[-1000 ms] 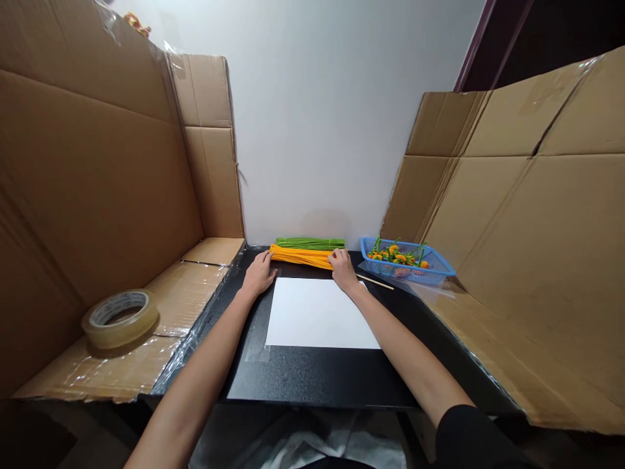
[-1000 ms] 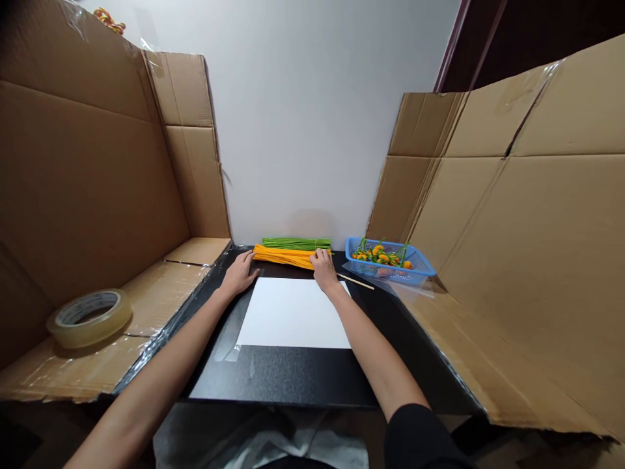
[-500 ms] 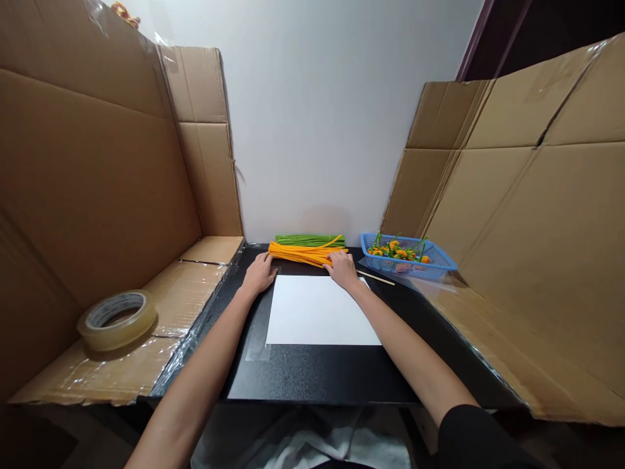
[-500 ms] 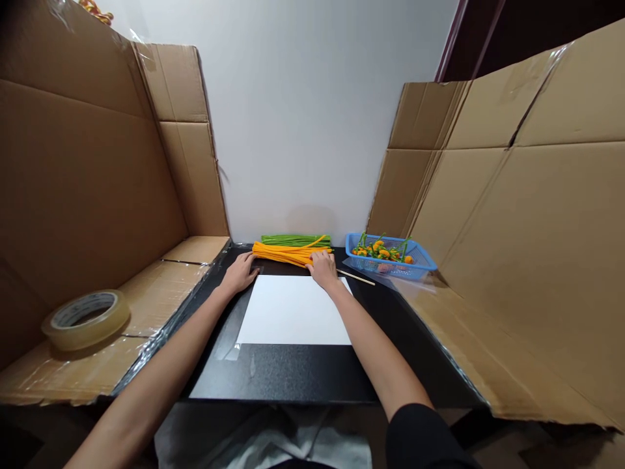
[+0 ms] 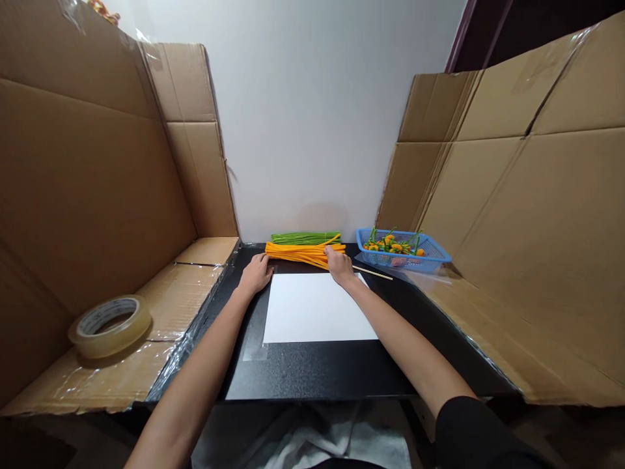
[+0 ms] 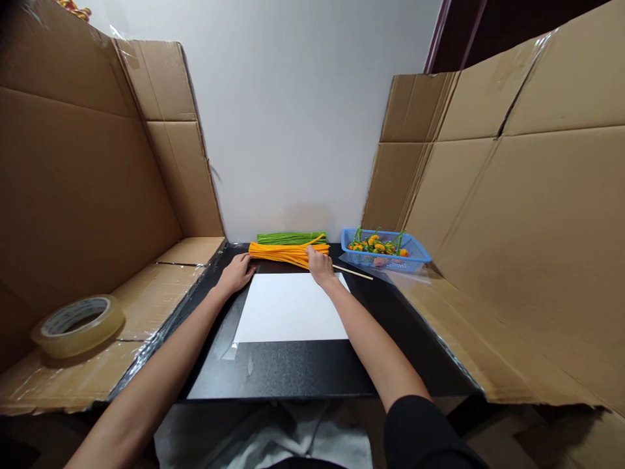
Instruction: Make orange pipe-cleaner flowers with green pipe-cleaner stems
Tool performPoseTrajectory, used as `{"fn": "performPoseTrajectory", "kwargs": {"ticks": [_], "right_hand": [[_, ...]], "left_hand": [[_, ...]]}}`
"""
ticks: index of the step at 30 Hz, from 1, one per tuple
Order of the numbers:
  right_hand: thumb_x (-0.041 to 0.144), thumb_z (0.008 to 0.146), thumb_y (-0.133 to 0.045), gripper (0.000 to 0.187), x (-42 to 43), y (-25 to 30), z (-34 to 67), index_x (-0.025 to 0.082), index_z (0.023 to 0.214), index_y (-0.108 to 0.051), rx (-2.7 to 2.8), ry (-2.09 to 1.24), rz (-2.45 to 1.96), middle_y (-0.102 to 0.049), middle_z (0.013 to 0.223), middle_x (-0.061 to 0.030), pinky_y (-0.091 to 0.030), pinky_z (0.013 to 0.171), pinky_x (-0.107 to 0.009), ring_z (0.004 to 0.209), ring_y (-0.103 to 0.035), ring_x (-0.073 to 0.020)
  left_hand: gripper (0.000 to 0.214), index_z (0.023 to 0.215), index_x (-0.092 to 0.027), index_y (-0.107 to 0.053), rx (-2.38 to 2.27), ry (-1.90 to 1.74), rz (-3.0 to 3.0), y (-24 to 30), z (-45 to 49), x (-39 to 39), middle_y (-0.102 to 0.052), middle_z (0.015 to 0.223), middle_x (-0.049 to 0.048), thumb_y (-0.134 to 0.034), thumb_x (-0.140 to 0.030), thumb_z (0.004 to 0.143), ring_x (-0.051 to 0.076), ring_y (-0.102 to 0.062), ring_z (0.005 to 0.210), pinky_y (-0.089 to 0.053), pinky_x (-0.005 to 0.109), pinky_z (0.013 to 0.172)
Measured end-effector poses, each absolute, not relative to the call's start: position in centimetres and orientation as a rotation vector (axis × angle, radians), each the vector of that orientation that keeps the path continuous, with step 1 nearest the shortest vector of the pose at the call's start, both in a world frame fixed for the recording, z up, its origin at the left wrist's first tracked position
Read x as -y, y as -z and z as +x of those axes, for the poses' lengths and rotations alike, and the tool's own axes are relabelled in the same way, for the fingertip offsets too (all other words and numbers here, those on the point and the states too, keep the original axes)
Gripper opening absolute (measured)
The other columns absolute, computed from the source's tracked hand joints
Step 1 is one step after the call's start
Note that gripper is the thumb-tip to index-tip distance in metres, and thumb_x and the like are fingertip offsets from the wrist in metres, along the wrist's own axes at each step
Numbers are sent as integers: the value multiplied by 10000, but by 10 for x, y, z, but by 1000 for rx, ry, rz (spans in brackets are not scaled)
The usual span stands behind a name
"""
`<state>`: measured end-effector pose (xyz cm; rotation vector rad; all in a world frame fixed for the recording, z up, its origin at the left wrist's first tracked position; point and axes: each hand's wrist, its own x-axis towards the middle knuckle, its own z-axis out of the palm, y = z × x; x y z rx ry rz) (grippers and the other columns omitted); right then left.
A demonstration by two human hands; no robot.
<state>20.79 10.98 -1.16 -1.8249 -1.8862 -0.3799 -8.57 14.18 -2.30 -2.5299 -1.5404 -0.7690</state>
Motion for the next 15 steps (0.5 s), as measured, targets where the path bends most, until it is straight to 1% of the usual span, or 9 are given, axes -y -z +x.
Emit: {"fn": "performPoseTrajectory", "kwargs": {"ticks": [2,4,7,9,11,13,15], "right_hand": [[297,1057,-314,310,-109,12,208,199,1094,-606,1856,376,-1827,-746,934,-70,-222,602,-307,728,-637,-203],[299,1058,-324,310,-109,12,208,196,1103,-612,1834,413,-1781,-745,1006,-74,-246,610,-299,768,-651,-198],[278,1055,-326,323,-106,10,206,179,1120,-627,1890,478,-1656,-735,1066,-94,-310,676,-278,880,-664,-203],[277,1057,-313,352,-104,7,200,164,1117,-640,1961,478,-1613,-740,1028,-106,-334,715,-270,907,-667,-210],[287,1060,-294,380,-99,2,187,158,1126,-645,1994,424,-1636,-749,970,-108,-344,704,-269,877,-675,-212],[285,1060,-278,387,-93,-5,169,168,1168,-631,1993,348,-1659,-754,990,-105,-352,677,-264,869,-685,-207],[296,1053,-297,373,-85,-13,147,178,1182,-626,2040,294,-1637,-758,993,-104,-370,675,-261,867,-693,-211]], "left_hand": [[370,1281,-157,-568,1547,771,-2532,23,-87,-142,-556,1393,157,-523,-263,929,301,-474,1341,-476,441,1075],[397,1303,-148,-567,1519,787,-2535,21,-87,-142,-557,1393,163,-528,-267,927,304,-475,1341,-470,446,1082],[457,1348,-150,-567,1310,786,-2636,19,-82,-139,-556,1411,154,-530,-355,941,293,-464,1359,-409,443,1144],[495,1358,-172,-583,1116,733,-2769,17,-73,-136,-563,1421,132,-505,-449,955,282,-469,1362,-376,443,1170],[525,1366,-190,-591,1033,685,-2877,17,-59,-133,-561,1436,118,-463,-506,967,277,-481,1362,-369,447,1173],[576,1413,-173,-549,1048,688,-2911,18,-46,-132,-485,1512,132,-453,-522,965,285,-423,1419,-324,455,1200],[599,1427,-144,-527,1070,744,-2890,19,-37,-135,-467,1522,156,-484,-496,945,294,-381,1449,-269,462,1225]]}}
